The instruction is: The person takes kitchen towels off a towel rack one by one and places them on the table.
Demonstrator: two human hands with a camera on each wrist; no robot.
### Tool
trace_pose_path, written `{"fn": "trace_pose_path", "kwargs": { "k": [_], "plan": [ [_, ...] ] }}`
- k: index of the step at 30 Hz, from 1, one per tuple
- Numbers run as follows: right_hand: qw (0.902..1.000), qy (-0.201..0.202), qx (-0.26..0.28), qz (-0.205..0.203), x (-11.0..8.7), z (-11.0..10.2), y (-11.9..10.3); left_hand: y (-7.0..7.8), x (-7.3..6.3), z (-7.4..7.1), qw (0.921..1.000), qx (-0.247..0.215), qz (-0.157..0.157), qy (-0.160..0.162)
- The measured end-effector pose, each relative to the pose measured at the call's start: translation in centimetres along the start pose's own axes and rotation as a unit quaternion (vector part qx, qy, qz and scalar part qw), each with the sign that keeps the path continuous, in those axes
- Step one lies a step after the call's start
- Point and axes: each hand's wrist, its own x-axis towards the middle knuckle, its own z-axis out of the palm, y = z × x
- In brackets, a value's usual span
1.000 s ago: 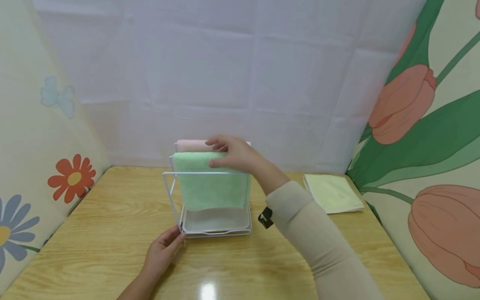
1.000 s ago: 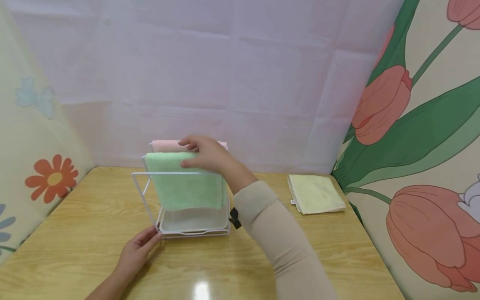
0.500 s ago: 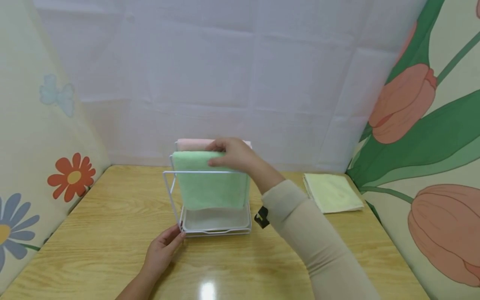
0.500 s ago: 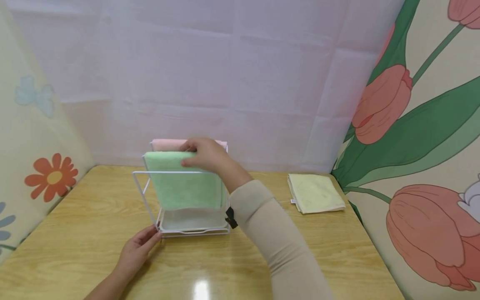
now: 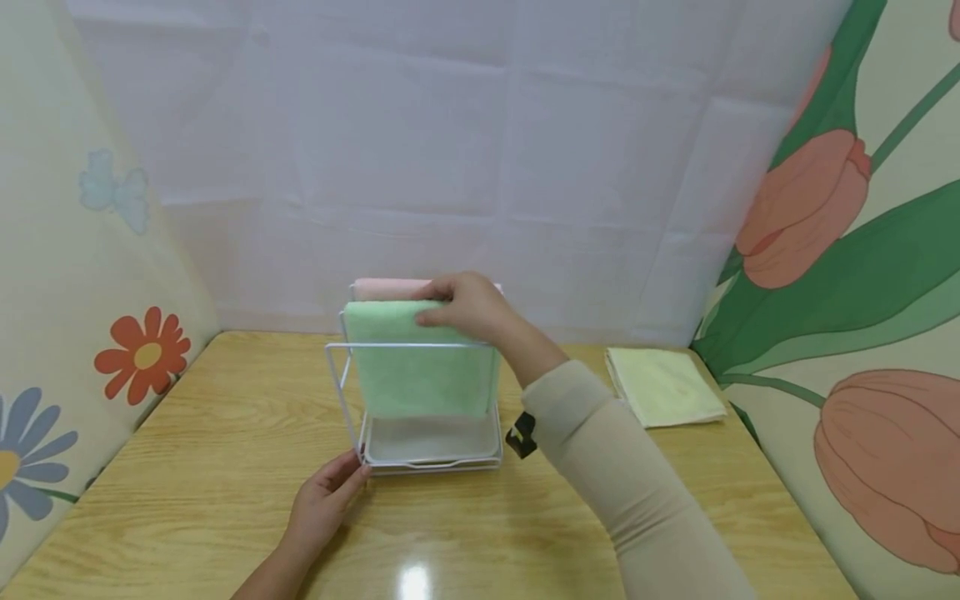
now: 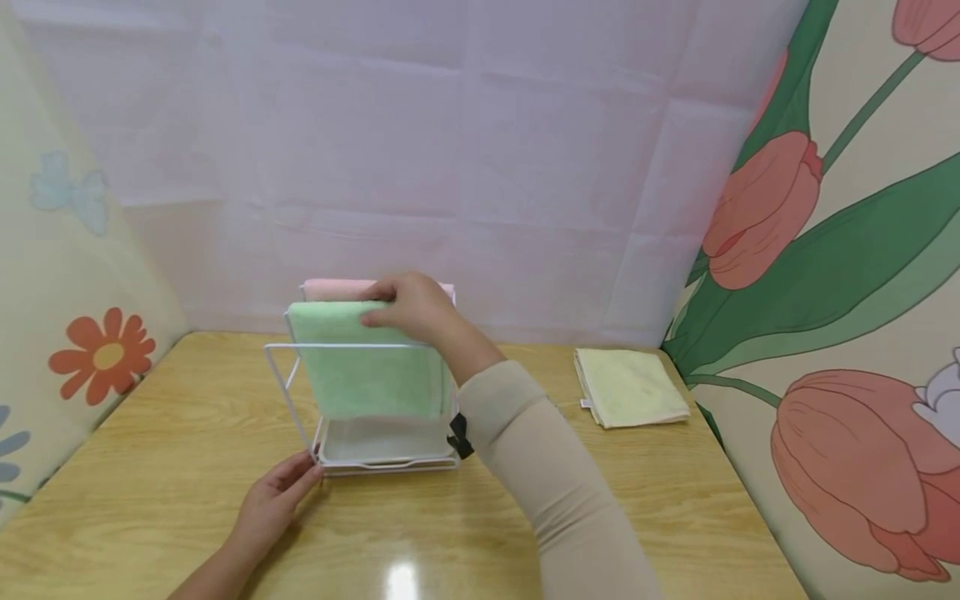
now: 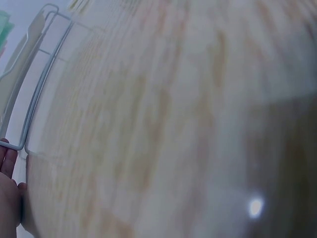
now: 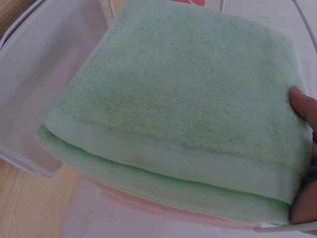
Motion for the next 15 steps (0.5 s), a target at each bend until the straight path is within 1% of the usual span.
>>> {"fn": "trace_pose_path", "kwargs": {
  "k": [4, 9, 12, 15],
  "plan": [
    [0.9995, 0.013, 0.029, 0.004, 0.1, -0.1, 0.1, 0.0, -0.1, 0.0, 1.0, -0.005, -0.003, -0.002],
    [0.9975, 0.025, 0.066, -0.008, 0.0, -0.5, 0.0, 0.0, -0.2, 0.0, 0.9999, -0.009, -0.003, -0.008],
    [0.9968, 0.027, 0.073, -0.013, -0.1, -1.0, -0.2, 0.0, -0.2, 0.1, 0.9999, -0.008, -0.002, -0.01],
    [0.9971, 0.028, 0.068, -0.02, -0.3, -1.6, -0.6, 0.0, -0.3, 0.2, 0.9999, -0.01, 0.0, -0.008]
  ]
}}
